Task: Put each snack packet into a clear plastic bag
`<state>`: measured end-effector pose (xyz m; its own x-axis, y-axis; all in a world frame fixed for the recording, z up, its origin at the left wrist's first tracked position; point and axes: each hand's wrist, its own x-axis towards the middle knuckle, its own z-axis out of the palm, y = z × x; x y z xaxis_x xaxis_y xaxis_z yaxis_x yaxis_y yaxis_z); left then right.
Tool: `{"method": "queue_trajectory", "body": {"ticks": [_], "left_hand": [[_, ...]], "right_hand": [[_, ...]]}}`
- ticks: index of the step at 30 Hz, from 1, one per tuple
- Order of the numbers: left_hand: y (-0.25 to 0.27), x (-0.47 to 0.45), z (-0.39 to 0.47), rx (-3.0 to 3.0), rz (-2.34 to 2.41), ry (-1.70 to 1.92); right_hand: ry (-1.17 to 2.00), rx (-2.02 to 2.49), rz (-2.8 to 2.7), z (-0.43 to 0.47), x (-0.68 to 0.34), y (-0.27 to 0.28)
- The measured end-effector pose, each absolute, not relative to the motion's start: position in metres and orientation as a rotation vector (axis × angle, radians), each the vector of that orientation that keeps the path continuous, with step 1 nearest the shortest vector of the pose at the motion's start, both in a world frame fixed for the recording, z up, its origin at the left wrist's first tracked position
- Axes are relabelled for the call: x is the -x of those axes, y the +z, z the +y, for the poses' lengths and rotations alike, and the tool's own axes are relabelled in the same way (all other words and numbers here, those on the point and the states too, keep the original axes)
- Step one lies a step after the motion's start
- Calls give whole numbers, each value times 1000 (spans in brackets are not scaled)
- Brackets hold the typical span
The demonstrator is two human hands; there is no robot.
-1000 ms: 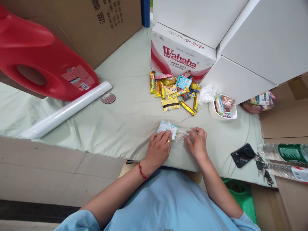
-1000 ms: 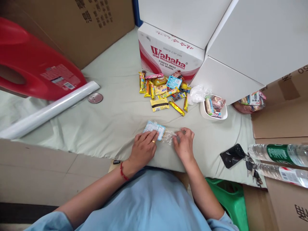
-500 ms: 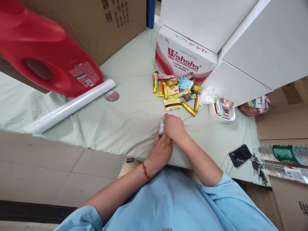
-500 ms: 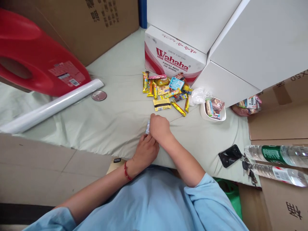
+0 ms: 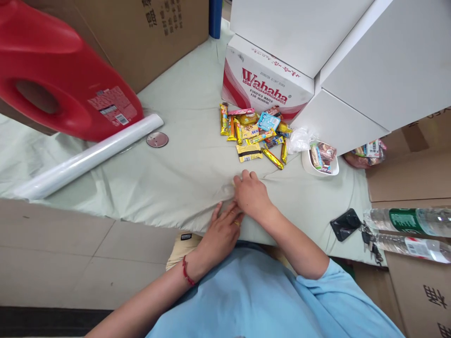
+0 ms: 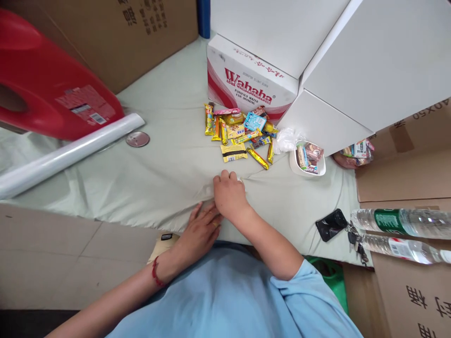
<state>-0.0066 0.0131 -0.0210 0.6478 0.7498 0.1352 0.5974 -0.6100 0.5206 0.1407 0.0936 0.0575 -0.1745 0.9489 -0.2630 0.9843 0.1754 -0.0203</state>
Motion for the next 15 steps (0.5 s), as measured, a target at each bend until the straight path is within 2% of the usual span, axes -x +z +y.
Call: {"method": "queue_trajectory", "body": {"ticks": [5,10,13,15], "left_hand": [[-31,24,26,-2483,1125,576],[-35,19,25,-2529,1168,631],[-38,15,22,-2573,1200,679],[-40,15,22,-2599,1201,711]], "right_hand": [[-400,-2264,2293,78,-213,73],[-947,-2880,2123,75,-360,96],[-804,-3353,1823,88,-450,113],[-684,-3512,1535,103,-494,118]]}}
